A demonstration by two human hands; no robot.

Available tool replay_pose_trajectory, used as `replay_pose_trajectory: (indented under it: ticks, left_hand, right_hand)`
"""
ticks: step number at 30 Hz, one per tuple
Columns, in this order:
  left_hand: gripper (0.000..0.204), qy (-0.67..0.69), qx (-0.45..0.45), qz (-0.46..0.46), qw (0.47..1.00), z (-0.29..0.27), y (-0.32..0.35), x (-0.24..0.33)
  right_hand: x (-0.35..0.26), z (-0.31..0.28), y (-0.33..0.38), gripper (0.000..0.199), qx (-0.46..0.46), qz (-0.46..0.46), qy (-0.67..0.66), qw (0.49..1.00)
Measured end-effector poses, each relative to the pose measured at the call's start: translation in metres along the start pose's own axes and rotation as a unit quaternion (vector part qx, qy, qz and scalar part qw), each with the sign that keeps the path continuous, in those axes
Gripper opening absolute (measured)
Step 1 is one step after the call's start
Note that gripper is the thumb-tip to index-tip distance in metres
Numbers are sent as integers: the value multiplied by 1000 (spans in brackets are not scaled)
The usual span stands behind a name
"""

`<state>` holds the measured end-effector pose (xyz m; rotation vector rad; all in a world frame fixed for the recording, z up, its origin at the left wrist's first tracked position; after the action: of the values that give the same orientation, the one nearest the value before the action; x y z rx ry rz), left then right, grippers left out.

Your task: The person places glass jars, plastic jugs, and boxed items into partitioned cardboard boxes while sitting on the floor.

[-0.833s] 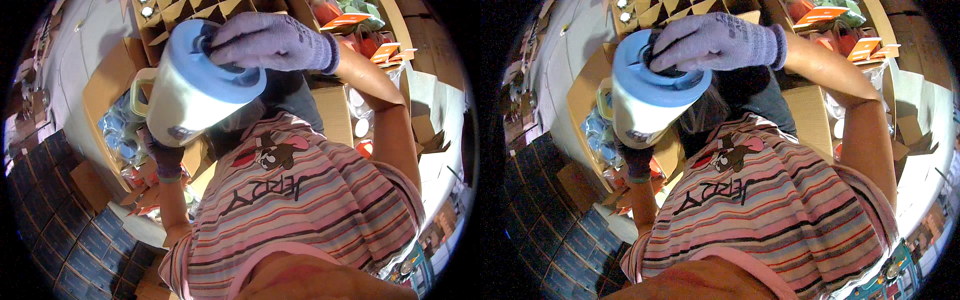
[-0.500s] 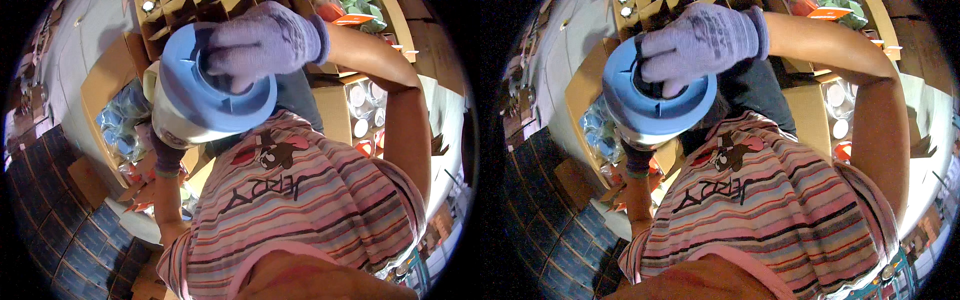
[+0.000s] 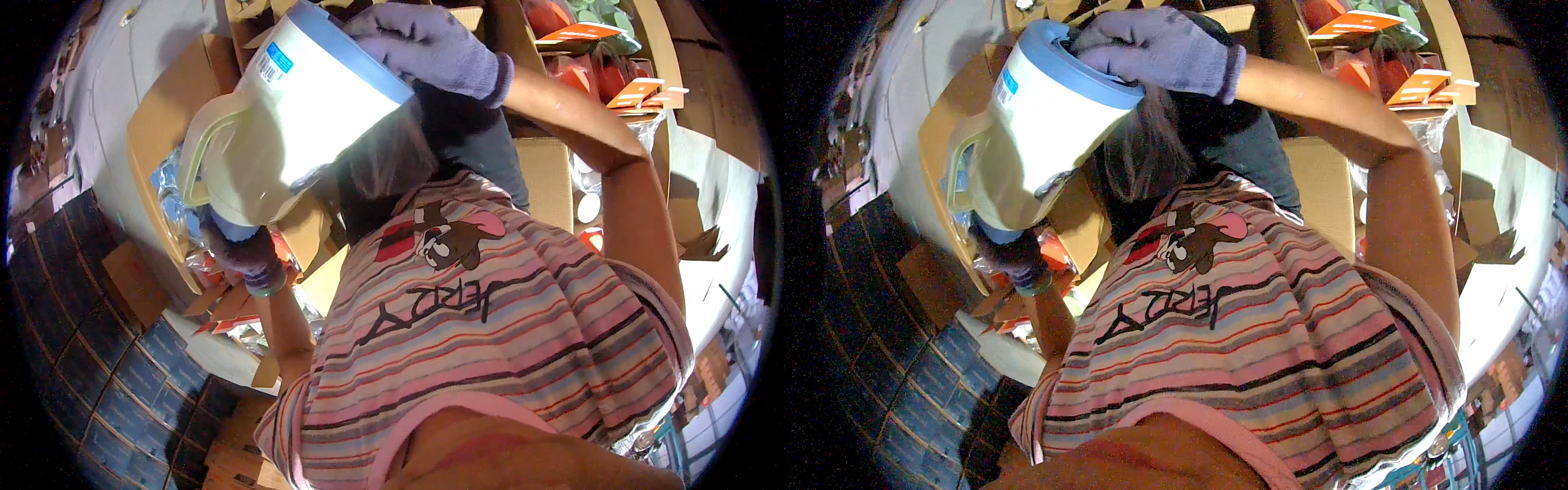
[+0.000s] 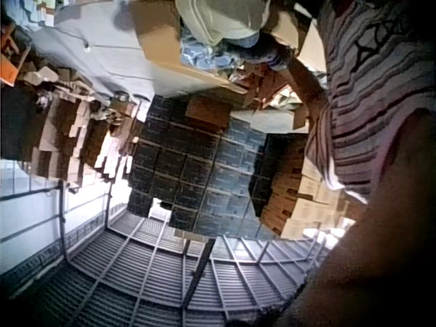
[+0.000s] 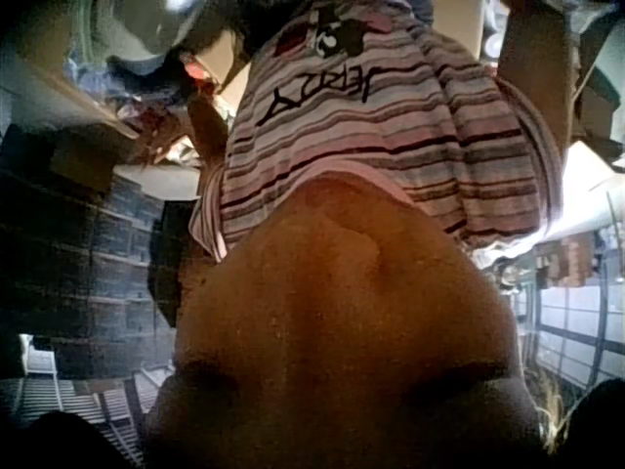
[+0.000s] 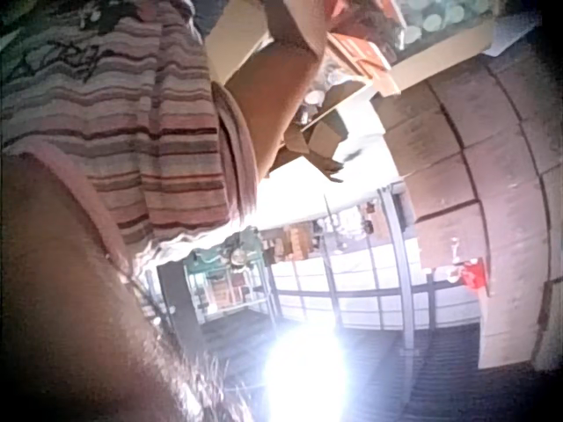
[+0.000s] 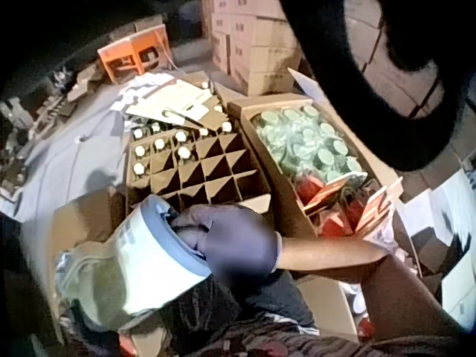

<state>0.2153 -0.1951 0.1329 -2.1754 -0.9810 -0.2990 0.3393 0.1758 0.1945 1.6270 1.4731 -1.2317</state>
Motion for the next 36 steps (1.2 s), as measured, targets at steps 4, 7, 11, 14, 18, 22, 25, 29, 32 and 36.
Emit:
replay_pose_trajectory:
  ticks: [4,7,11,14,18,22,25,29,32,36]
  left_hand:
    - [56,117,14,-143,983,-18,8,-4]
    - [53,220,19,-169,961,-20,17,-5]
    - [49,272,10,-164,948,-11,20,2]
    - [46,169,-18,-66,983,0,16,14]
    - [51,54,-113,113,986,-2,-8,24]
    - [62,250,-56,-121,959,16,-13,42]
    - [72,302,-85,-138,939,16,-24,74]
    - [80,200,-107,-9,974,34,-37,108]
    - [81,144,-105,62,982,40,-41,110]
    - [83,104,-116,79,985,46,-52,127]
  right_hand:
    - [43,14,35,39,64,128,132,981]
    - [51,49,58,41,-49,168,281,944]
    - [68,43,70,36,-53,77,204,975]
    - [79,25,83,30,62,111,93,988]
    - [71,1,100,29,50,303,-116,945]
    - [44,-7,99,21,49,270,-248,929]
    - [27,-3,93,19,53,195,-203,958]
    - [-5,27,81,17,94,-29,28,995]
    - [-11,36,83,17,92,53,-3,994]
    - [-3,35,77,18,82,25,45,995]
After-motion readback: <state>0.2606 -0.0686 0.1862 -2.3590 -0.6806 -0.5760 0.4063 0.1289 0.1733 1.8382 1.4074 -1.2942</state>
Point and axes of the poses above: each hand's wrist, its own y-axis away from the middle knuckle, its own z-axis out of the palm, x = y × z, the point moved 1 cm from there along -y, towards the middle knuckle, and after that the axes turned 2 degrees about z, right-handed, at the moved point
